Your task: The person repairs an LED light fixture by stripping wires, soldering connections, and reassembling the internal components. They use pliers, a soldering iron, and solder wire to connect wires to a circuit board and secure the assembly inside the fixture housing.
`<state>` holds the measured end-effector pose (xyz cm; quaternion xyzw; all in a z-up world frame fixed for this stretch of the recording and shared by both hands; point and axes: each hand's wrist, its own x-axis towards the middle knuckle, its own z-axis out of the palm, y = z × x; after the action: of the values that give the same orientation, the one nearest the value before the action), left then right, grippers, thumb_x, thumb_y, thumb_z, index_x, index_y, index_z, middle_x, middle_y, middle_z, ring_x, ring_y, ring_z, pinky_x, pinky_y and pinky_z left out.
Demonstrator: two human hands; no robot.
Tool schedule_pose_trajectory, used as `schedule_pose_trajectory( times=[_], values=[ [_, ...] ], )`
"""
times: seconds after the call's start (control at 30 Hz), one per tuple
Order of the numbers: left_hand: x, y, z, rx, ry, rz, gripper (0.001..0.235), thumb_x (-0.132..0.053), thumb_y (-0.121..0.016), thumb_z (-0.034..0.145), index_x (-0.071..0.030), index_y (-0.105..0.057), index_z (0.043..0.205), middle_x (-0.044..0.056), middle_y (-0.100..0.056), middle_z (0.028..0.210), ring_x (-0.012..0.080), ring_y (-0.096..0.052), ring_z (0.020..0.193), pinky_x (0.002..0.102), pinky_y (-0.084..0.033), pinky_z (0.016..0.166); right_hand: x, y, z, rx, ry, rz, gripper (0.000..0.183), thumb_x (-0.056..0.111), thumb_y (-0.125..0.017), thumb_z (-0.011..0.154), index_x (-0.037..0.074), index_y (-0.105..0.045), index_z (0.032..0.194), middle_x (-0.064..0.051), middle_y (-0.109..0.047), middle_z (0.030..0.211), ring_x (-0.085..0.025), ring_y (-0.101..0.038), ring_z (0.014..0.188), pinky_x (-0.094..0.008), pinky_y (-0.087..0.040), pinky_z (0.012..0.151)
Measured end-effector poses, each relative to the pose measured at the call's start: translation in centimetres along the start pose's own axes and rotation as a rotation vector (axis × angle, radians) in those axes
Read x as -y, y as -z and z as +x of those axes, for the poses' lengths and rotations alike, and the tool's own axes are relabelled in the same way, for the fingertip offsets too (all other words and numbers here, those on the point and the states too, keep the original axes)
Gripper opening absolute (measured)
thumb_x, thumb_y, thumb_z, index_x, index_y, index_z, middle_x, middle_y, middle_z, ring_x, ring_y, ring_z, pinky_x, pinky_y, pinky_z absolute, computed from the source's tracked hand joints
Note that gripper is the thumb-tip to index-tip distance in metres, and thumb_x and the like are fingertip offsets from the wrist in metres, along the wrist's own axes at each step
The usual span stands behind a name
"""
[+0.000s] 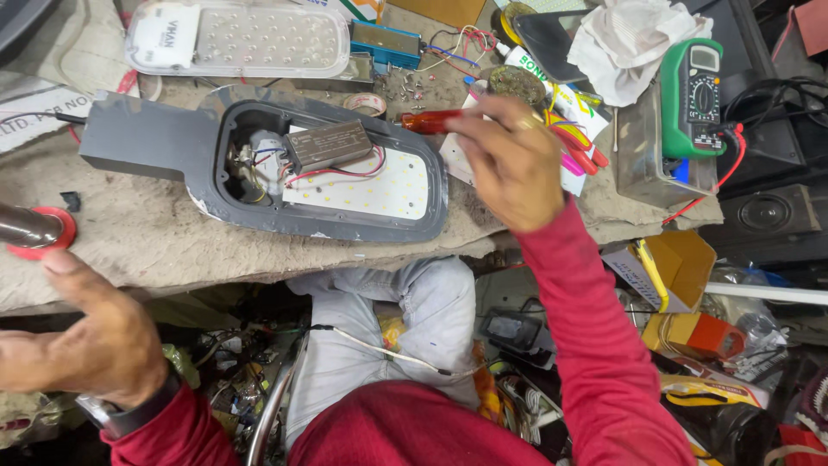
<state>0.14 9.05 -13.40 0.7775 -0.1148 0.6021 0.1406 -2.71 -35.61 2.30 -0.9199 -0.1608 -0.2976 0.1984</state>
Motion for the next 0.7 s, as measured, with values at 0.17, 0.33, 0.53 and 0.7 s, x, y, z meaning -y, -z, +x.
schedule_pose_trajectory(
  times=[0.17,0.33,0.53,0.7],
  values=[
    [-2.8,3.8,-0.9,0.084,0.360,-0.028,0.059,-0.014,-0.078,0.103,0.013,-0.035,0.134,0.030,-0.048,0.125,0.0392,-0.051,0.116,0.047,-0.041,0.105,-2.2,-6.3,8.1,0.367,0.326,-0.200,0.028,0.011,-0.075,0.088,0.024,-0.082,0.111,-0.008,-0.064,0.111,-0.031,-0.067,0.091,-0.044,-0.053,0.075],
    [-2.5,6.4,-0.7,0.153,0.747,0.127,0.064,-0.029,-0.089,0.086,0.017,-0.050,0.104,0.030,-0.051,0.102,0.0361,-0.051,0.091,0.041,-0.040,0.081,-2.8,-5.4,8.9,0.389,0.214,-0.149,0.018,0.013,-0.075,0.090,0.014,-0.079,0.108,-0.008,-0.064,0.101,-0.031,-0.067,0.094,-0.043,-0.053,0.078],
    [-5.2,5.8,4.5,0.002,0.475,-0.367,0.040,-0.023,-0.077,0.109,0.010,-0.058,0.120,0.027,-0.061,0.123,0.0351,-0.061,0.120,0.042,-0.051,0.102,-3.2,-2.2,6.3,0.392,-0.227,0.425,0.022,0.012,-0.065,0.099,0.000,-0.070,0.117,-0.006,-0.073,0.091,-0.016,-0.065,0.073,-0.030,-0.054,0.067],
    [-7.8,4.8,8.6,0.118,0.223,-0.375,0.017,-0.009,-0.074,0.104,-0.001,-0.067,0.117,0.014,-0.068,0.119,0.0341,-0.058,0.125,0.042,-0.048,0.102,-1.1,-2.2,4.0,0.422,-0.308,0.685,0.023,0.013,-0.063,0.104,-0.005,-0.068,0.118,-0.007,-0.076,0.096,-0.006,-0.064,0.072,-0.024,-0.054,0.066]
  ],
)
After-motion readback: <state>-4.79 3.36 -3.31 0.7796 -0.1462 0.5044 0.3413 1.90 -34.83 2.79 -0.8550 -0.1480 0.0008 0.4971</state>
